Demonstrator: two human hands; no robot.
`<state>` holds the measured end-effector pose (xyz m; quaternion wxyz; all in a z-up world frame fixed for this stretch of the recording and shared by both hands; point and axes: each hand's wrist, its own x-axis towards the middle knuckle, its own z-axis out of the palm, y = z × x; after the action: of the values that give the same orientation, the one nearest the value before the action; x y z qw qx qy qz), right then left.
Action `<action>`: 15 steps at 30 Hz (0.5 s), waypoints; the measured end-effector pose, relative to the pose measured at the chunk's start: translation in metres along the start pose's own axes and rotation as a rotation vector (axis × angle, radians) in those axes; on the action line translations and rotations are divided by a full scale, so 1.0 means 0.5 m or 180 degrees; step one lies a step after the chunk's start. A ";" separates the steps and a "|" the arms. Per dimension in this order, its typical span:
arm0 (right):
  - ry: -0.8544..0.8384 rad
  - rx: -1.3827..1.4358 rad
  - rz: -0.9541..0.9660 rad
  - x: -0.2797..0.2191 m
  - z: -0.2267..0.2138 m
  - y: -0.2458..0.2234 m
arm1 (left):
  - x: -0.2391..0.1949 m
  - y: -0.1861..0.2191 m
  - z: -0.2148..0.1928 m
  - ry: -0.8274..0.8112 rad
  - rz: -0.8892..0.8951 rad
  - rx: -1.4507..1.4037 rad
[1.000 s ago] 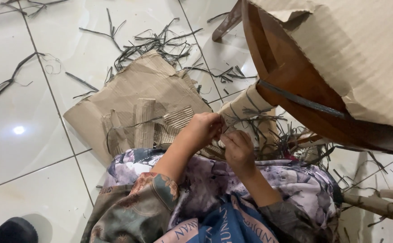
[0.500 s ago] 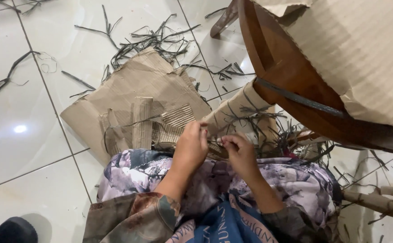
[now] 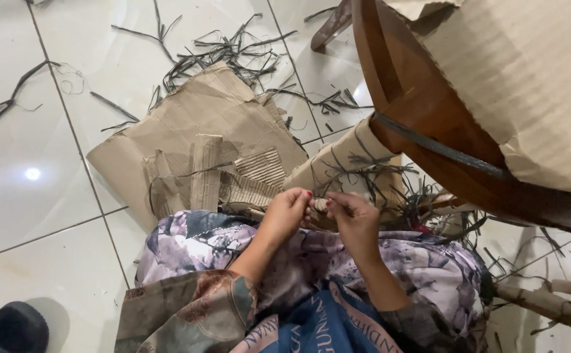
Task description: Wrapping the legs of a wooden chair with protective cardboard and securing it with plastic ties.
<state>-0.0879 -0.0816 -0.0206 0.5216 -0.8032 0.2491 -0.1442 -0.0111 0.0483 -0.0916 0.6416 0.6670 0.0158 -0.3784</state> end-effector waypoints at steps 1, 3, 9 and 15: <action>-0.0006 0.0004 -0.0006 0.006 -0.004 0.009 | 0.022 -0.010 -0.010 0.0009 0.0004 0.0000; 0.0323 -0.0675 -0.0224 0.018 -0.012 0.027 | 0.064 -0.029 -0.032 0.0333 0.0165 -0.0213; 0.0242 0.0123 0.0213 0.034 -0.045 -0.016 | 0.010 0.106 -0.017 0.0341 -0.0323 -0.2177; -0.0852 0.2110 -0.0152 0.018 -0.041 -0.044 | 0.048 0.073 -0.011 -0.0011 -0.0323 -0.2730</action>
<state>-0.0851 -0.0951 0.0076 0.7783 -0.6078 0.0994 -0.1228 0.0270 0.0357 -0.0740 0.8414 0.3377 0.2033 -0.3697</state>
